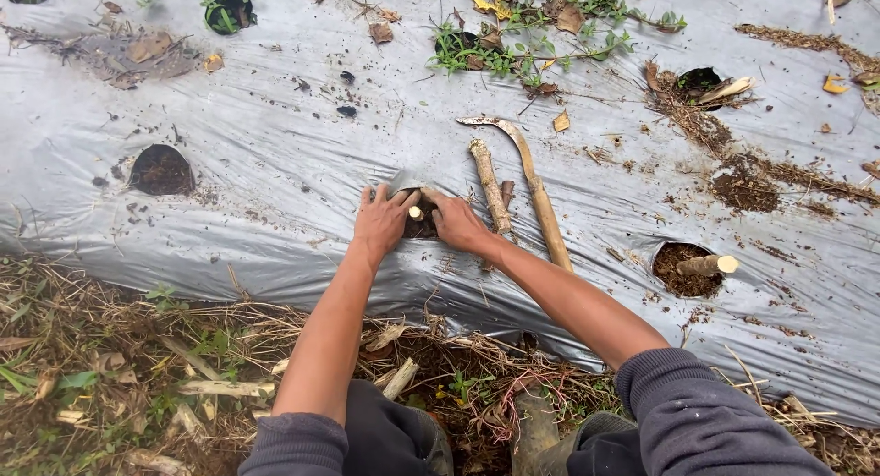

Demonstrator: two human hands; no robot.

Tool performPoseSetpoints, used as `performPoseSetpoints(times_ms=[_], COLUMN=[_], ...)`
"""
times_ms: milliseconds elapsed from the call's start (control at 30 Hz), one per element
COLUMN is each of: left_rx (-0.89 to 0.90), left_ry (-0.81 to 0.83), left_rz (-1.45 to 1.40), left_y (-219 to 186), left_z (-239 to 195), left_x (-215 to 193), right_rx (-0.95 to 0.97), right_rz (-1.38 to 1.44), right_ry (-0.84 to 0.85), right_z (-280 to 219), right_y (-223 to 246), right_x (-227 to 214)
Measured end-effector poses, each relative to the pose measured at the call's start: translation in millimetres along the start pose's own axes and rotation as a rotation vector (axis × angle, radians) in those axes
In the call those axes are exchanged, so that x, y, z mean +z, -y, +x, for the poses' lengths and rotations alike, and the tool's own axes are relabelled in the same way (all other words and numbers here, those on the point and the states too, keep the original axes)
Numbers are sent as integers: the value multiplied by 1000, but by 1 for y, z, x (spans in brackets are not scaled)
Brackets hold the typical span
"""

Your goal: Planting cassava stalks into holes in plastic mulch in a field.

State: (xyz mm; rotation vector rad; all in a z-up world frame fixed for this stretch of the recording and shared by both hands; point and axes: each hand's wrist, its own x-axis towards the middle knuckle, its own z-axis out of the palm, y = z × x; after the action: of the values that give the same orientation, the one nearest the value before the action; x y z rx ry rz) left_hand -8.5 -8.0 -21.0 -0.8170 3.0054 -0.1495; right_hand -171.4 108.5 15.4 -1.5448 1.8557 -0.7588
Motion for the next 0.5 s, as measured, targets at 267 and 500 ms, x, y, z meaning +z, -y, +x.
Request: performPoseSetpoints(times_ms=[267,500], left_rx=[-72,-73], left_ry=[162,179], left_rz=[-142,-256], left_y=[4,8], left_z=[9,5], left_x=[7,1], right_rx=[-83,-194], right_rz=[-461,-646], right_ry=[55,19], right_z=[3,0], right_y=[11,1], right_x=[8,14])
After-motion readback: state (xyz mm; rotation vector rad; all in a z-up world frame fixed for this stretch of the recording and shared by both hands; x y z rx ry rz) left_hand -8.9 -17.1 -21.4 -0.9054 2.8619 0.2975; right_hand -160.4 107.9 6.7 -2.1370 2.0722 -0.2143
